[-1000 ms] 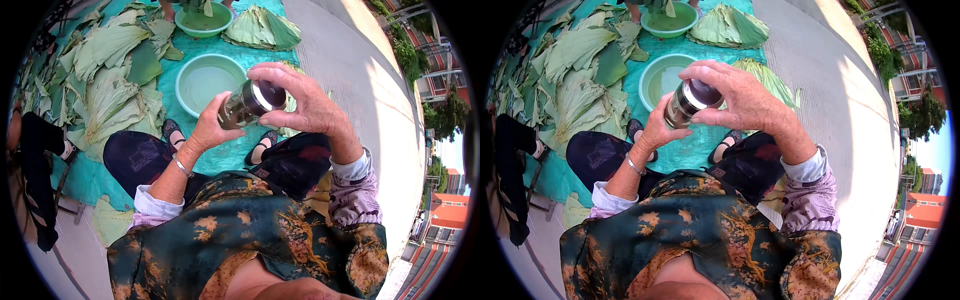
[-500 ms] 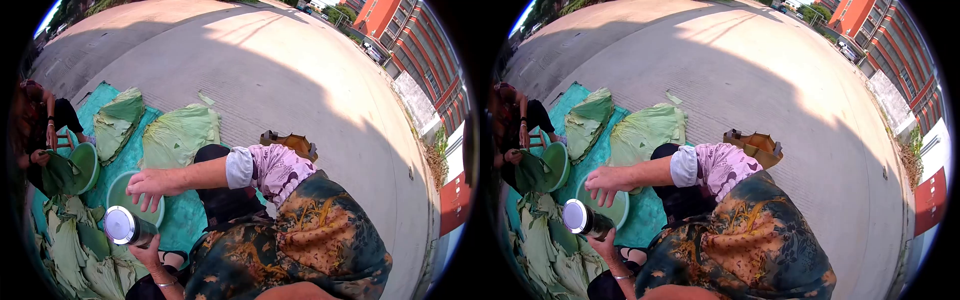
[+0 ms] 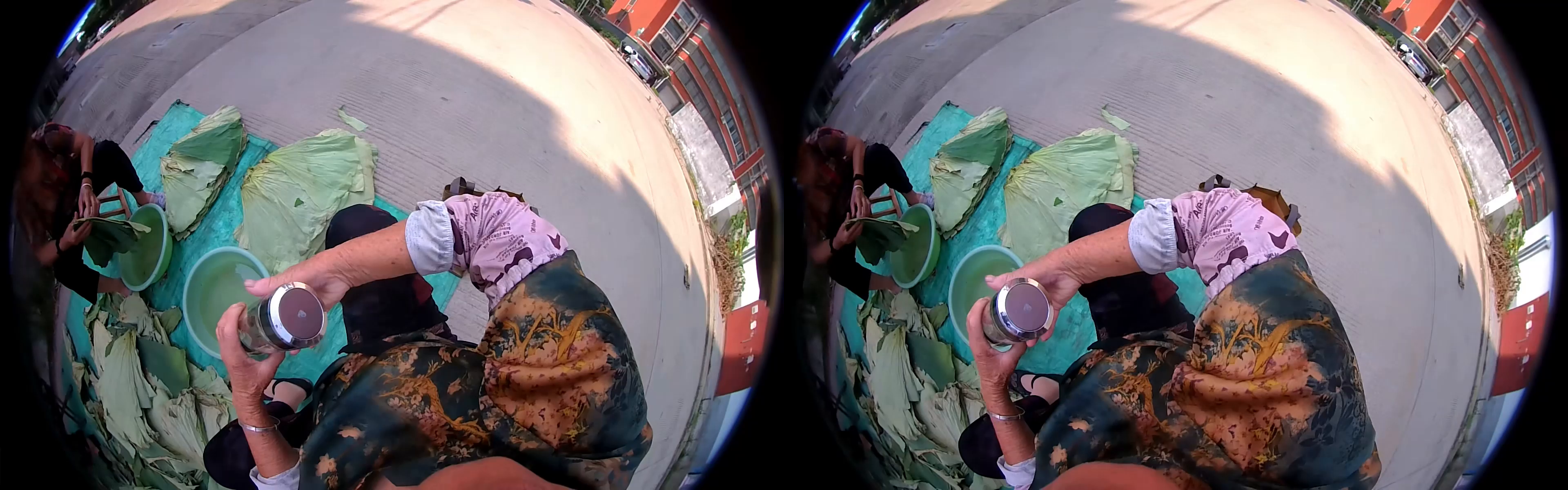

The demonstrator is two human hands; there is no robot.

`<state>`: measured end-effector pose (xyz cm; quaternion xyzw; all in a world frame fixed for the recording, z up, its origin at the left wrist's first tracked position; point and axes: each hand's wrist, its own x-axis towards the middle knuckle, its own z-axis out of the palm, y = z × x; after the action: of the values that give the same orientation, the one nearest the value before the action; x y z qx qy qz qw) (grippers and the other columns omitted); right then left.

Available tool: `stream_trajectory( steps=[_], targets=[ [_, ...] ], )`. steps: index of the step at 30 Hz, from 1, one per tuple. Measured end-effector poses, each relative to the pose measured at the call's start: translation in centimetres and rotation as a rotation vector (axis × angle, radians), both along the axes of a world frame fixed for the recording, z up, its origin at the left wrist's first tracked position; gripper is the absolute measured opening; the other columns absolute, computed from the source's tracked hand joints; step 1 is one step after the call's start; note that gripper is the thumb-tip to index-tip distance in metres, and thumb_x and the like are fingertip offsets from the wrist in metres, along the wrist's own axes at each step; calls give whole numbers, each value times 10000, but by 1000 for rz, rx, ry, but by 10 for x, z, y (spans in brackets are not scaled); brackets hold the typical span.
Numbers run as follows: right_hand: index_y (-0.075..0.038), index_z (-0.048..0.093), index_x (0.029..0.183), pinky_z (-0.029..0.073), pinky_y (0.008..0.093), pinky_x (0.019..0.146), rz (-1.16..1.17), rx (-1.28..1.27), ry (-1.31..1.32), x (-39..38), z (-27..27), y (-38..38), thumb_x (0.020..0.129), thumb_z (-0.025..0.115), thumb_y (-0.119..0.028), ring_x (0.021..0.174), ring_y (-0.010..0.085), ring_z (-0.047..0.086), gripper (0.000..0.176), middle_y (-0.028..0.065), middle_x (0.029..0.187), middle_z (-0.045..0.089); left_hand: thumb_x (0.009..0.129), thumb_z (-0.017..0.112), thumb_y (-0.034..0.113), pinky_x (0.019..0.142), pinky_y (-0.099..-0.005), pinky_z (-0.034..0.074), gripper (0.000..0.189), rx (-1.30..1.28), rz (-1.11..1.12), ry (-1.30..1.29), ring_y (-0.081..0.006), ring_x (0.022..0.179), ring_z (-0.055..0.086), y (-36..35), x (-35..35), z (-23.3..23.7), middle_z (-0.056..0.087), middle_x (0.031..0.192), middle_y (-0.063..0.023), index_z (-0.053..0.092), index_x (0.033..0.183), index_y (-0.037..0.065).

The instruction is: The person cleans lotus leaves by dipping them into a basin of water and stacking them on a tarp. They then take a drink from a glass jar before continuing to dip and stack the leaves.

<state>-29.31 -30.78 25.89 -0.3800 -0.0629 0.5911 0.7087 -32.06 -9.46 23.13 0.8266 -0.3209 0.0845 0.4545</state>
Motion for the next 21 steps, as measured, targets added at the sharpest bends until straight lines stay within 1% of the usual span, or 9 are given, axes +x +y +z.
stream_trajectory(
  steps=[2,7,9,10,12,15,16,19,21],
  targets=[
    [-19,450,1206,526,458,762,6,9,-18,1,-11,-7,815,371,-699,923,315,613,788,214,1135,546,472,773,90,915,-407,379,808,35,-25,-44,-324,1038,483,-3,6,-6,502,1136,-145,434,1204,41],
    [91,439,1141,565,361,717,-319,27,68,6,8,-30,843,470,-603,821,276,648,756,210,1016,596,474,762,76,934,-407,375,797,142,-170,-179,-333,1080,475,-26,43,33,501,1164,-143,441,1202,46],
    [21,445,1162,558,410,746,-268,120,-9,9,36,-43,861,491,-552,891,287,627,650,200,1079,572,488,749,61,951,-410,367,794,209,-202,-189,-346,1099,465,-40,60,52,499,1179,-145,438,1218,59],
    [32,449,1152,572,380,702,-377,102,-25,14,41,-47,881,505,-489,848,288,643,590,199,1040,588,498,738,51,961,-411,359,791,216,-237,-196,-344,1108,462,-47,70,62,498,1187,-147,437,1229,78],
    [39,465,1146,579,389,668,-460,76,-6,17,60,-63,875,546,-380,781,307,656,506,216,1015,599,505,739,56,973,-410,354,783,247,-279,-233,-327,1128,459,-63,90,76,496,1189,-140,441,1228,100],
    [33,458,1171,559,425,742,-610,50,-139,22,71,-84,865,551,-371,867,336,639,515,230,1053,585,569,749,70,999,-406,335,827,296,-281,-368,-313,1173,442,-91,117,87,464,1276,-119,385,1309,130],
    [31,449,1185,558,423,734,-643,88,-77,27,69,-93,864,551,-372,875,368,631,524,235,1090,567,598,741,64,1005,-408,326,838,268,-271,-438,-321,1183,432,-101,126,85,455,1290,-121,360,1339,150],
    [-5,451,1186,546,479,731,-742,83,-239,48,52,-135,854,560,-359,932,390,605,497,240,1090,557,646,736,64,1030,-390,325,820,84,-234,-429,-299,1227,414,-121,130,88,437,1326,-136,343,1364,122],
    [-31,450,1249,523,443,776,-748,345,-86,60,38,-176,859,554,-256,907,304,617,462,168,1085,590,670,728,56,1025,-377,337,803,48,-229,-272,-270,1225,427,-116,128,78,430,1344,-120,336,1369,107]
  ],
)
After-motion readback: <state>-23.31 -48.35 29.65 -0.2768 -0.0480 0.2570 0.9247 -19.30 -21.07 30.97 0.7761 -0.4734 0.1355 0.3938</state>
